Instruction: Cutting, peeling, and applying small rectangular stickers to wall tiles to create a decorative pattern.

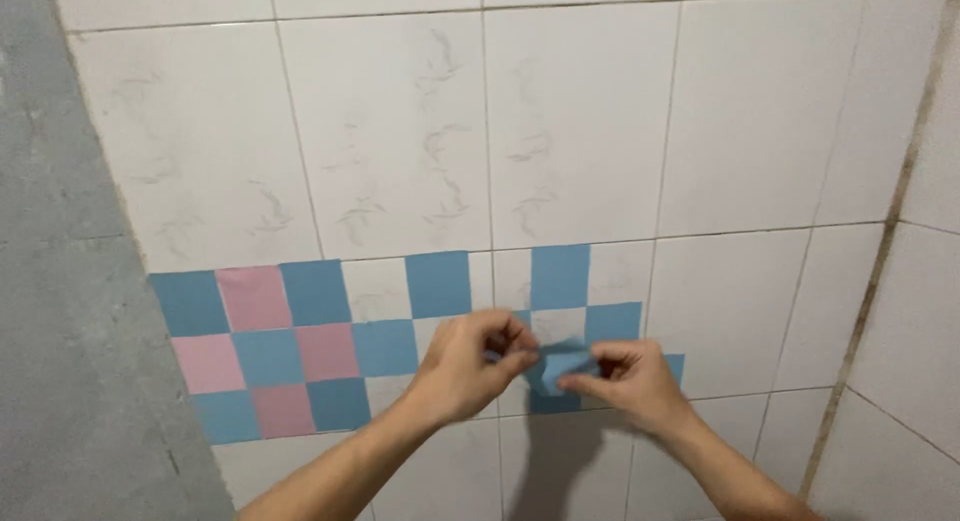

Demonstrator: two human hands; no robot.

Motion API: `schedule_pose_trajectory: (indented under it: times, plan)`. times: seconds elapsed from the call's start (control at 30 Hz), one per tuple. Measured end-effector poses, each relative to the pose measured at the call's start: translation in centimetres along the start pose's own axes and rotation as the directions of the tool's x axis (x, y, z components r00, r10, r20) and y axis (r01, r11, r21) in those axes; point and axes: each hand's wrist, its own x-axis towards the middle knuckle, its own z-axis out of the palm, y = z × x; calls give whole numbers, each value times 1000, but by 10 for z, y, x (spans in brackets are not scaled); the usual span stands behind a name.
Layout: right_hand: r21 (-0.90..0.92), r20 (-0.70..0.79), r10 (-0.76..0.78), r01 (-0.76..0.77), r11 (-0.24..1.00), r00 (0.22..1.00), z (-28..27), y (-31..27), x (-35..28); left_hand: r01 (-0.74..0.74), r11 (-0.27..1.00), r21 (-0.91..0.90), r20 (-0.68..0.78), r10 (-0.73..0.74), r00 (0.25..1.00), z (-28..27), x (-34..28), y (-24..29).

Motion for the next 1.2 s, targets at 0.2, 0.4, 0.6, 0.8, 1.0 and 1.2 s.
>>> schedule_pose_trajectory:
  times: [0.2,0.4,0.6,0.8,1.0,1.2]
  plan:
    - [-5,-340,-18,18,1000,940,-56,-21,28,-346,907,240,7,355,935,32,87,43]
    - [102,-477,124,-85,991,870,-100,2,42,-312,912,268,1,324,946,88,170,52]
    - [81,-546,187,-171,982,816,-100,15,47,-329,841,430,42,346,937,107,199,57]
    - [83,-549,212,-199,976,808,-110,17,42,-345,803,485,56,366,929,117,212,60]
    - [20,-581,175,-201,979,795,-104,-5,37,-352,790,502,66,370,927,109,199,76]
    - [-133,-573,111,-225,965,812,-101,-12,34,-345,769,538,56,376,925,111,204,74]
